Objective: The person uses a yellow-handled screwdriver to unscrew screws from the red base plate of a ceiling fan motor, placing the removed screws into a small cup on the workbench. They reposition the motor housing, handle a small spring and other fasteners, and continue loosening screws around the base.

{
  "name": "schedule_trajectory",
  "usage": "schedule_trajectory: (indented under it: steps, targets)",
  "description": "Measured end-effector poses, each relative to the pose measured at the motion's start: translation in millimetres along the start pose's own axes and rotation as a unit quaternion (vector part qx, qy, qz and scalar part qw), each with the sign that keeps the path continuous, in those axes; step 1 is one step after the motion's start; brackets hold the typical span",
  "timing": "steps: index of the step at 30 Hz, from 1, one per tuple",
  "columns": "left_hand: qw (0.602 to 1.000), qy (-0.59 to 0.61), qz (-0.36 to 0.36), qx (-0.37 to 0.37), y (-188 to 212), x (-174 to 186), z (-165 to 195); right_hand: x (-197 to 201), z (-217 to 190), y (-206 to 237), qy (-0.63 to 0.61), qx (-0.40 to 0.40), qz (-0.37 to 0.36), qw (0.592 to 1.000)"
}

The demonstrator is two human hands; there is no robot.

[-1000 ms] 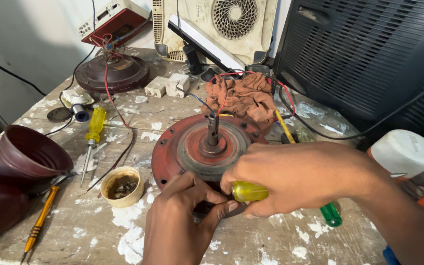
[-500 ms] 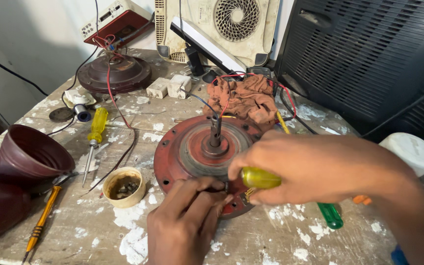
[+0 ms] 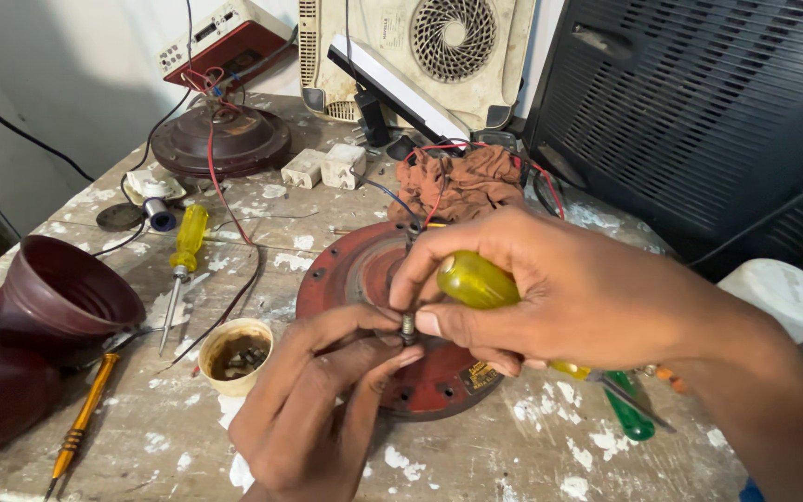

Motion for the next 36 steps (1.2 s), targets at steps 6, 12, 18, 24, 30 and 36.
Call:
schedule_trajectory:
  steps: [6, 12, 18, 24, 30, 36]
  targets:
    - [1.000, 0.013, 0.005, 0.000, -9.6, 4.8, -3.6, 0.8, 5.7, -1.6, -0.062, 0.047, -0.004, 0.997]
    - [0.998, -0.059, -0.029, -0.020, -23.1, 21.4, -8.3, -6.0, 7.7, -1.0, -0.077, 0.115, 0.007, 0.990]
    - [0.993, -0.109, -0.038, 0.020, -31.2, 50.1, -28.9, -9.4, -4.3, -0.3, 0.075, 0.011, 0.079, 0.994]
    - [0.973, -0.119, -0.161, 0.119, -47.3, 85.6, -67.8, -16.7, -7.0, -7.8, 0.168, -0.050, 0.078, 0.982]
    - [0.886, -0.171, -0.380, 0.203, -60.6, 81.8, -88.5, -17.0, -0.6, -16.2, 0.169, -0.035, 0.071, 0.982]
    - [0.803, -0.277, -0.467, 0.247, -72.7, 65.5, -95.6, -16.0, 1.0, -17.8, 0.205, -0.097, 0.067, 0.972]
Point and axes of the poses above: each hand's wrist, its own y-axis away from the middle knuckle, its own x-axis out of the back of the hand, z = x × y, the point moved 1 cm from there along -y, towards the middle knuckle, and after that the axes turned 9 degrees about z, right-handed, at the moved point
